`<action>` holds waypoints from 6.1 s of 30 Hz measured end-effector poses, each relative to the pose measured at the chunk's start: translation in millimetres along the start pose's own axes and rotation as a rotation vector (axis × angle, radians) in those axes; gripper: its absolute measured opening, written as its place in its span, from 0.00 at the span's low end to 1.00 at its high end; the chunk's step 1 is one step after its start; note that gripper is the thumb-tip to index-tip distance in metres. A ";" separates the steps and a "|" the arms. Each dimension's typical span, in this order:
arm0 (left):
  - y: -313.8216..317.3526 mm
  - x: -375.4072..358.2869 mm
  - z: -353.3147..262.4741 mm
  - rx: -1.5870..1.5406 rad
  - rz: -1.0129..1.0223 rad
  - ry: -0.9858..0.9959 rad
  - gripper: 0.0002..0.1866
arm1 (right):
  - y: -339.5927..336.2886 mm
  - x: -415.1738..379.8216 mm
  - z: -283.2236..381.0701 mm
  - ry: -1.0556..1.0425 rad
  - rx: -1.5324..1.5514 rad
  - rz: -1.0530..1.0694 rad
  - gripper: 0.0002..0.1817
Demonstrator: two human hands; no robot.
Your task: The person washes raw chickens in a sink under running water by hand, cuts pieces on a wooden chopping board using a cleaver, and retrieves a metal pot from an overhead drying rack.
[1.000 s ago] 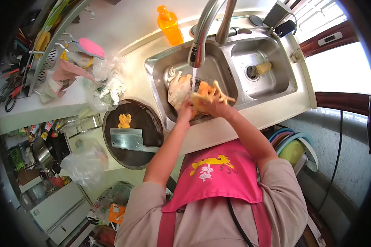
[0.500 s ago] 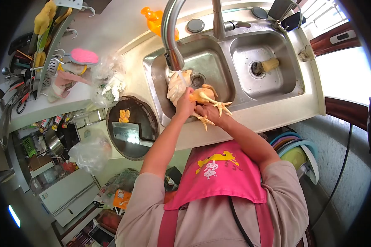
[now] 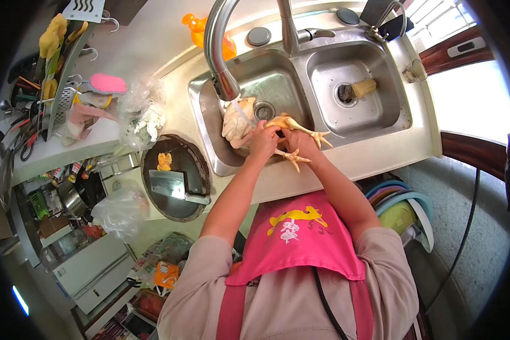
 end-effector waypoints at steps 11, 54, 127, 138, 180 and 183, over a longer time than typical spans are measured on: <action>-13.5 -9.7 23.2 -0.206 0.010 -0.134 0.21 | 16.1 7.5 16.1 -0.115 0.309 -0.290 0.12; -13.0 -67.9 32.4 -0.261 -0.153 -0.305 0.22 | 26.7 -10.0 41.7 0.033 0.010 -0.156 0.14; 9.7 -28.5 73.8 -0.593 -0.117 0.057 0.24 | 34.0 2.2 76.4 1.080 0.818 -0.197 0.21; -12.8 -42.9 70.9 -0.488 -0.108 0.109 0.25 | 39.6 3.0 71.4 1.098 0.809 -0.236 0.22; -10.4 -16.2 94.6 -0.494 -0.367 -0.205 0.16 | 50.7 96.8 104.9 -0.185 -0.181 0.042 0.09; -25.2 -20.4 87.3 -0.782 -0.333 -0.129 0.17 | 68.8 125.9 118.5 0.213 -0.238 0.306 0.14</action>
Point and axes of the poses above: each hand's wrist, its own x-axis towards the middle knuckle, its own y-axis out of the palm, z = x × y, the point moved 1 cm from there along x, towards the middle knuckle, and after that the axes turned 9 degrees about y, right-handed, at the moved point
